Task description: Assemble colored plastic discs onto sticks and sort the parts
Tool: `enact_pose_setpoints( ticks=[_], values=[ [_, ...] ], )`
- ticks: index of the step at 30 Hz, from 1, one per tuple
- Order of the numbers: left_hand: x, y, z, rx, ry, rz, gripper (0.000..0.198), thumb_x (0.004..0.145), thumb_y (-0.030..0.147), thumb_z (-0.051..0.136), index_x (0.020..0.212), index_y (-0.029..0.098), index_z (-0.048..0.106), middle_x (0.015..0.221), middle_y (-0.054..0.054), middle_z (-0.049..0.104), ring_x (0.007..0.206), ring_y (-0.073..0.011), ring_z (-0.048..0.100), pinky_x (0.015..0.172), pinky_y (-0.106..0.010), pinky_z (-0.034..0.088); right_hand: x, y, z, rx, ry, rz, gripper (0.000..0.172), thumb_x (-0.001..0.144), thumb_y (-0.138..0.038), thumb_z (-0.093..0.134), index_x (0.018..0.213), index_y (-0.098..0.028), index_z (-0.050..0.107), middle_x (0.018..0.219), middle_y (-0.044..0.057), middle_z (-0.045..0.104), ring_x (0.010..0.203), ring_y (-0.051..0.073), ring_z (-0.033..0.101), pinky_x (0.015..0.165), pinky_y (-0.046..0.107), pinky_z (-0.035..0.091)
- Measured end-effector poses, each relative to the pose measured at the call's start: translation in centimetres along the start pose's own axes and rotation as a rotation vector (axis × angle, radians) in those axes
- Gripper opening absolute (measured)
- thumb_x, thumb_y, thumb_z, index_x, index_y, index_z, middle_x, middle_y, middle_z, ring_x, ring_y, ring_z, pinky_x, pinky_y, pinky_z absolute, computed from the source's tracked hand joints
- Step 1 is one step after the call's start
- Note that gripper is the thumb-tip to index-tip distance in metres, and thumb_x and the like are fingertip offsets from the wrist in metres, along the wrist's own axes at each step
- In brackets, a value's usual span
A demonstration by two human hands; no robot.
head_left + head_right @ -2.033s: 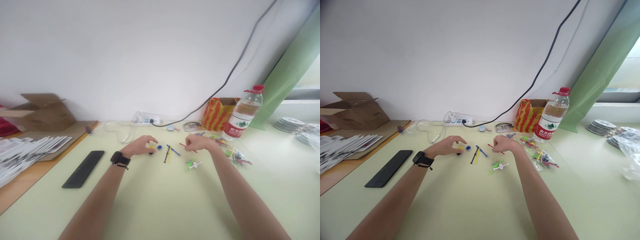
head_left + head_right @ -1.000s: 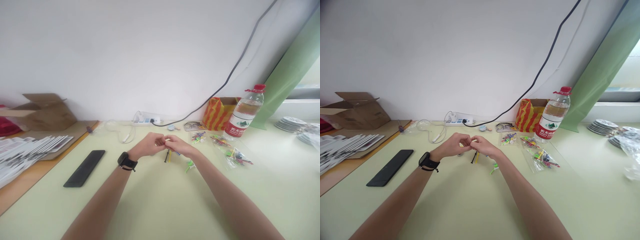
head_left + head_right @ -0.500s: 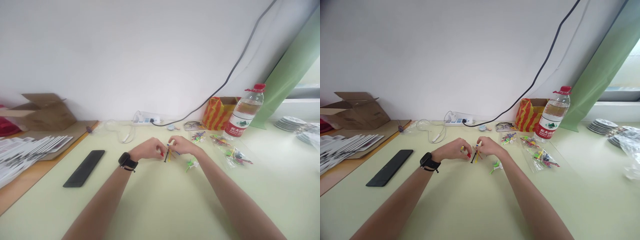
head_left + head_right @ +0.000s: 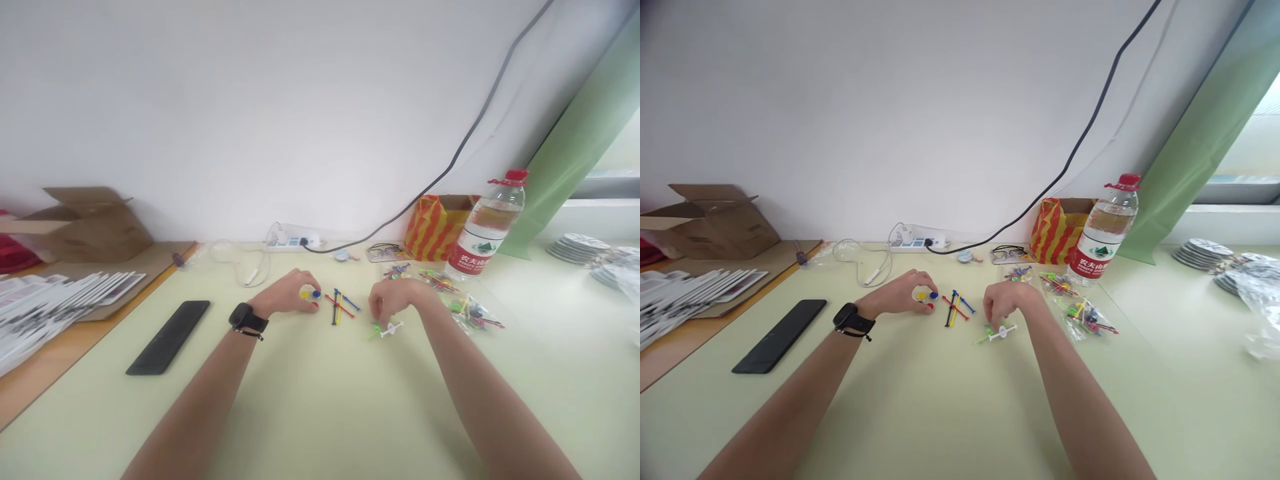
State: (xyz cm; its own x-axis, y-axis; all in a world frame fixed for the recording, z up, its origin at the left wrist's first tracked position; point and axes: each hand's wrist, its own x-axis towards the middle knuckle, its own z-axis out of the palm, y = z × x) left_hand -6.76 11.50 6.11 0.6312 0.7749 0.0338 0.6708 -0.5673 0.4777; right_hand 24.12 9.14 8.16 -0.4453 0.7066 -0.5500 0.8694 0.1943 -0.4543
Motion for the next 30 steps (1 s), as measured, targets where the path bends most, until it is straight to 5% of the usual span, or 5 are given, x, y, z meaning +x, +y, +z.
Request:
enact_pose_setpoints(
  ticks=[7, 12, 19, 23, 30],
  values=[
    [0.2, -0.9, 0.5, 0.02, 0.005, -0.054, 0.037, 0.077, 0.051, 0.075, 0.107, 0.029, 0.076, 0.11, -0.007, 0.07, 0.111, -0.0301, 0.062, 0.092, -0.038, 0.049, 0.4, 0.2, -0.1, 0.087, 0.062, -0.084, 0.008, 0.067, -0.023, 0.072, 0.075, -0.021, 0.072, 0.079, 0.003, 0.074, 0.066, 0.018, 0.067, 0.059, 0.027, 0.044],
    [-0.3, -1.8, -0.4, -0.003, -0.055, -0.061, 0.056, 0.066, 0.051, 0.084, 0.117, 0.031, 0.073, 0.121, -0.005, 0.07, 0.11, -0.0298, 0.064, 0.089, -0.035, 0.051, 0.3, 1.0, 0.0, 0.146, 0.102, -0.024, 0.009, 0.069, -0.019, 0.067, 0.077, -0.021, 0.069, 0.08, 0.004, 0.076, 0.069, 0.019, 0.068, 0.059, 0.027, 0.045],
    [-0.4, -3.6, -0.6, 0.004, -0.049, -0.107, 0.05, 0.066, 0.055, 0.083, 0.108, 0.029, 0.077, 0.114, -0.006, 0.073, 0.104, -0.0292, 0.066, 0.087, -0.036, 0.052, 1.1, 2.6, -0.1, 0.059, 0.274, 0.076, 0.024, 0.07, -0.015, 0.066, 0.092, -0.021, 0.07, 0.091, 0.007, 0.075, 0.079, 0.023, 0.069, 0.063, 0.029, 0.044],
    [-0.3, -3.2, -0.4, -0.004, -0.024, -0.085, 0.06, 0.064, 0.058, 0.084, 0.117, 0.031, 0.074, 0.121, -0.006, 0.071, 0.109, -0.0303, 0.065, 0.091, -0.037, 0.051, 1.6, 2.5, -0.2, -0.019, 0.421, 0.074, 0.018, 0.08, -0.02, 0.063, 0.097, -0.02, 0.067, 0.108, 0.011, 0.072, 0.095, 0.025, 0.065, 0.067, 0.029, 0.042],
    [-0.1, -1.1, 0.2, 0.014, -0.039, -0.01, 0.046, 0.078, 0.056, 0.075, 0.117, 0.032, 0.075, 0.125, -0.005, 0.07, 0.121, -0.031, 0.059, 0.101, -0.038, 0.047, 2.1, 2.4, 0.3, -0.039, 0.362, 0.036, 0.022, 0.071, -0.019, 0.074, 0.092, -0.021, 0.068, 0.096, 0.006, 0.071, 0.086, 0.022, 0.064, 0.062, 0.026, 0.039]
  ],
)
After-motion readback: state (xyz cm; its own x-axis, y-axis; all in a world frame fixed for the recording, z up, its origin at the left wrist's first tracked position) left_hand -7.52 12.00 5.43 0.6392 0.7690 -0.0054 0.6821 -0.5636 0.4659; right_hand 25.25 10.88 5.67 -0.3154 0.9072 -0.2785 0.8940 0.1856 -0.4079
